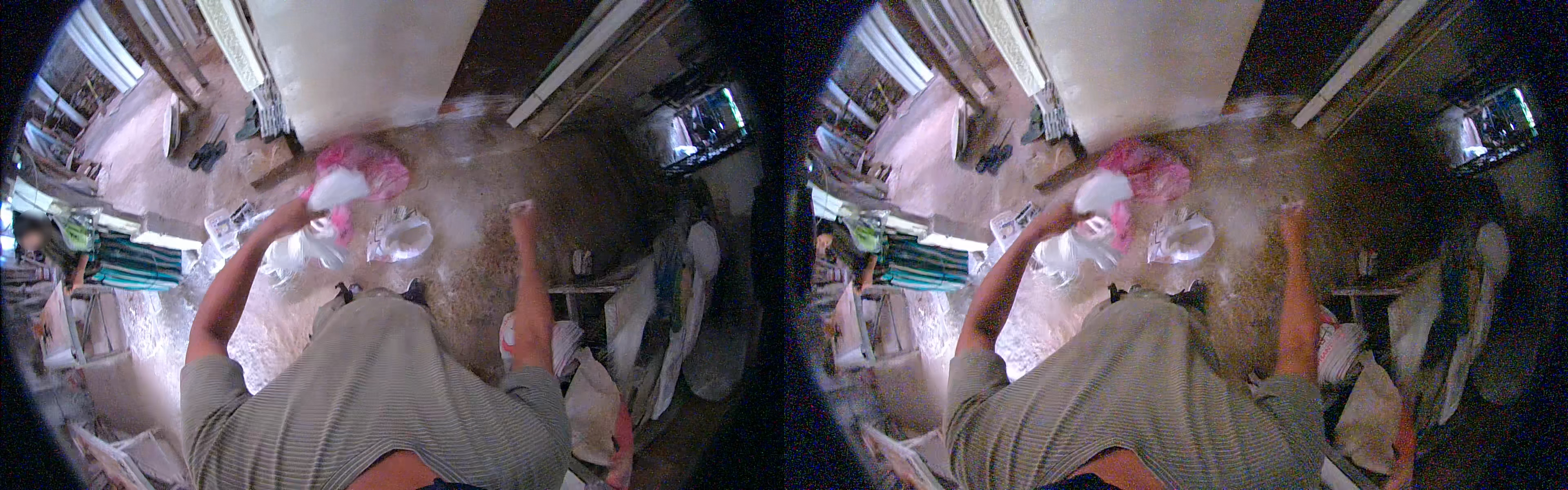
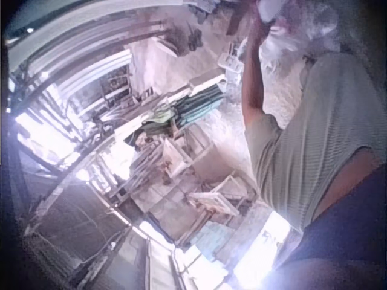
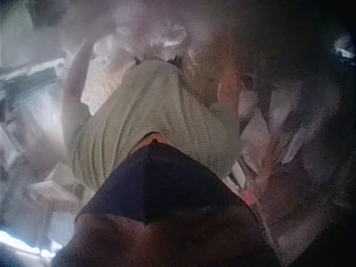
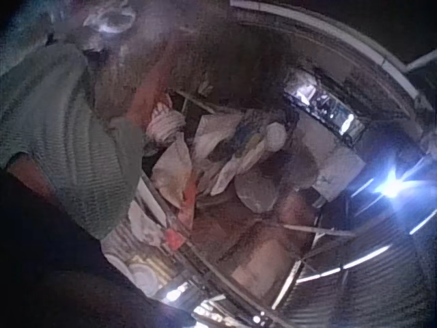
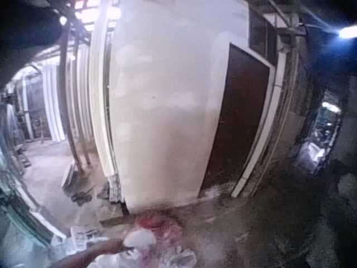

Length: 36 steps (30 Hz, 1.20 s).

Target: The person sorts and bundles white and pink plastic cords by hand. They repeatedly pick up loose strands, separate them, and gather them into neat bundles, placing the finished bundles on the floor.

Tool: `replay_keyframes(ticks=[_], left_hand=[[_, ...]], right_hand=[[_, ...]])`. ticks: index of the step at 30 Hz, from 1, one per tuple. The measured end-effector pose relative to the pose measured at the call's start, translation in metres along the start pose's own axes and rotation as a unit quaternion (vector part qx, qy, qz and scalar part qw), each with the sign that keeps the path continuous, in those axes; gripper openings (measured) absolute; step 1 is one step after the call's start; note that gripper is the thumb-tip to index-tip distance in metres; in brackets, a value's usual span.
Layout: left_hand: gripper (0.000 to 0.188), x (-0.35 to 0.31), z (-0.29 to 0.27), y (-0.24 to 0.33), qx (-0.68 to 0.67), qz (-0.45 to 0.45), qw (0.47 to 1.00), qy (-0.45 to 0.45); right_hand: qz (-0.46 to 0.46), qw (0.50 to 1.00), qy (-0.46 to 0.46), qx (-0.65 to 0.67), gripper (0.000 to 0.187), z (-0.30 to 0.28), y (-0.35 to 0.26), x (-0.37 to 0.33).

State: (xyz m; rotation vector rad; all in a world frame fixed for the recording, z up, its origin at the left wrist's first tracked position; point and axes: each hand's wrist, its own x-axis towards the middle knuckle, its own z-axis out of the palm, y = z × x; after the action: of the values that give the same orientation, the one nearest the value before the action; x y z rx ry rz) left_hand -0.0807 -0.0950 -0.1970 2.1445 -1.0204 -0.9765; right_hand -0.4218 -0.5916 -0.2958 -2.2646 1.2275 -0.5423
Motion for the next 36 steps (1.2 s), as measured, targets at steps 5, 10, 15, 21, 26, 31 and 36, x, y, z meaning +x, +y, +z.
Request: replay_keyframes(ticks=[5,10,15,21,26,31,36], left_hand=[[0.073,0.008,0.009,-0.003,0.090,-0.035,0.989,0.109],[0.083,0.017,0.033,0.030,0.245,0.018,0.956,0.160],[0.067,0.039,0.044,0.012,0.291,0.023,0.933,0.209],[0.051,0.024,0.058,0.036,0.241,0.142,0.931,0.235],[0.053,0.011,0.057,0.028,0.281,0.045,0.947,0.149],[0.051,-0.001,0.063,0.016,0.272,0.055,0.948,0.159],[0.050,-0.008,0.059,0.000,0.250,0.081,0.950,0.167]], right_hand=[[-0.012,1.000,0.016,0.009,0.029,-0.054,-0.105,-0.017],[-0.134,0.976,-0.113,0.128,0.034,-0.022,-0.217,-0.074],[-0.272,0.933,-0.214,-0.098,0.035,-0.019,-0.326,-0.132],[-0.274,0.933,-0.198,-0.125,0.038,0.053,-0.291,-0.099],[-0.239,0.929,-0.244,-0.145,0.047,0.060,-0.271,-0.094],[-0.205,0.925,-0.274,-0.164,0.054,0.068,-0.269,-0.097],[-0.223,0.916,-0.303,-0.139,0.056,0.067,-0.280,-0.093]])
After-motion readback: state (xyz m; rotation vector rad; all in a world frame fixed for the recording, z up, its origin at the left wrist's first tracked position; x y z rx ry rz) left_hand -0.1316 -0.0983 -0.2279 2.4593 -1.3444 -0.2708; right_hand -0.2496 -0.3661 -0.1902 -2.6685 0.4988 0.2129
